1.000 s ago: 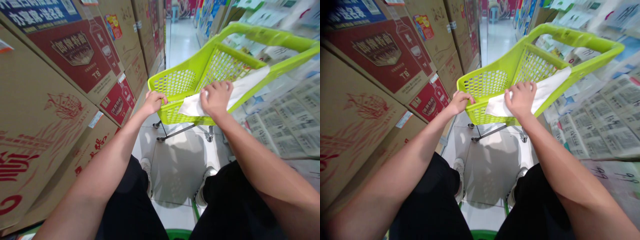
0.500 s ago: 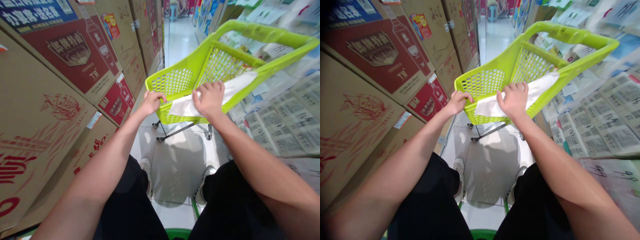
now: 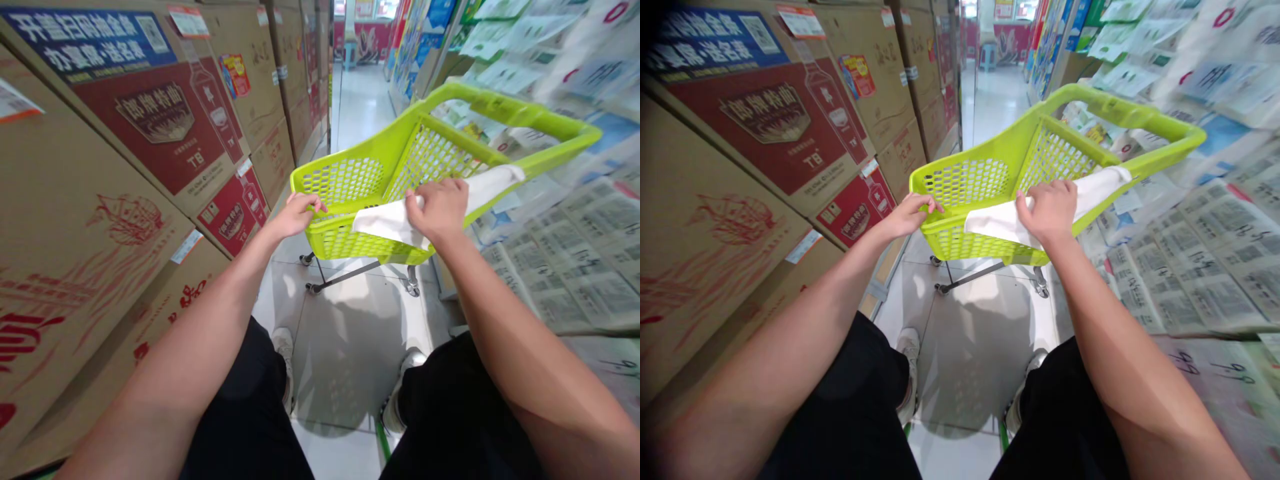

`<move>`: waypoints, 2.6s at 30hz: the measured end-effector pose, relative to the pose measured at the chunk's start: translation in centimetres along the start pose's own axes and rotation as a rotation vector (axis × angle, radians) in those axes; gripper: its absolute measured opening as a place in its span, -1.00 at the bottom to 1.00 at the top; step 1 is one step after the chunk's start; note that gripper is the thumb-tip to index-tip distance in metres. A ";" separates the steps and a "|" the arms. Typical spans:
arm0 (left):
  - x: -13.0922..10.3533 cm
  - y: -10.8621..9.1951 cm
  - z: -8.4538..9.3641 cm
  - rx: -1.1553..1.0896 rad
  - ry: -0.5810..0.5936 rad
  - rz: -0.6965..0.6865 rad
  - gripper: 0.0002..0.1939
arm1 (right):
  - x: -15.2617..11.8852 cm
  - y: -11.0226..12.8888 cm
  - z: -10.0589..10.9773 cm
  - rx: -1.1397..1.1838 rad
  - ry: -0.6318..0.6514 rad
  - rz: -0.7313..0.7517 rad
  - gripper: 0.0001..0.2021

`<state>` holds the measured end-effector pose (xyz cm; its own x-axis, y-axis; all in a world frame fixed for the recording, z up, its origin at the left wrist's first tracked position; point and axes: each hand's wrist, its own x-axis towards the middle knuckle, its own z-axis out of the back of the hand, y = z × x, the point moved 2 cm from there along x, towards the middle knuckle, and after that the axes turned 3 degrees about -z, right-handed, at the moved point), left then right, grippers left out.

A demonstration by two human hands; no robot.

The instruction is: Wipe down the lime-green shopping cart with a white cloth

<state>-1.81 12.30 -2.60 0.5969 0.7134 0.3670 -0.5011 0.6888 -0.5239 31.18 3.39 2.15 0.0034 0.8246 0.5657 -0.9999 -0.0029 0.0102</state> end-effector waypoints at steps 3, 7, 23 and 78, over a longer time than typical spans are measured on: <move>-0.2 -0.4 -0.1 -0.009 -0.053 0.036 -0.69 | -1.2 3.7 -0.3 0.075 0.091 0.184 -0.49; -0.4 -1.6 0.5 -0.068 -0.123 0.010 -0.73 | -2.0 7.0 0.3 0.251 0.148 0.422 -0.45; 0.0 -7.4 -0.7 -0.053 -0.110 -0.249 -0.79 | 2.7 -4.8 4.8 0.118 0.128 -0.115 -0.56; -0.4 -5.8 -1.1 0.563 0.229 0.025 -0.45 | 0.8 1.0 2.6 -0.189 0.376 0.139 -0.28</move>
<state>1.55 7.90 -0.54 0.6691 0.7273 0.1525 -0.7337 0.6792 -0.0201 30.23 2.53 4.77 -0.1004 0.9721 0.2118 -0.9751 -0.0538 -0.2153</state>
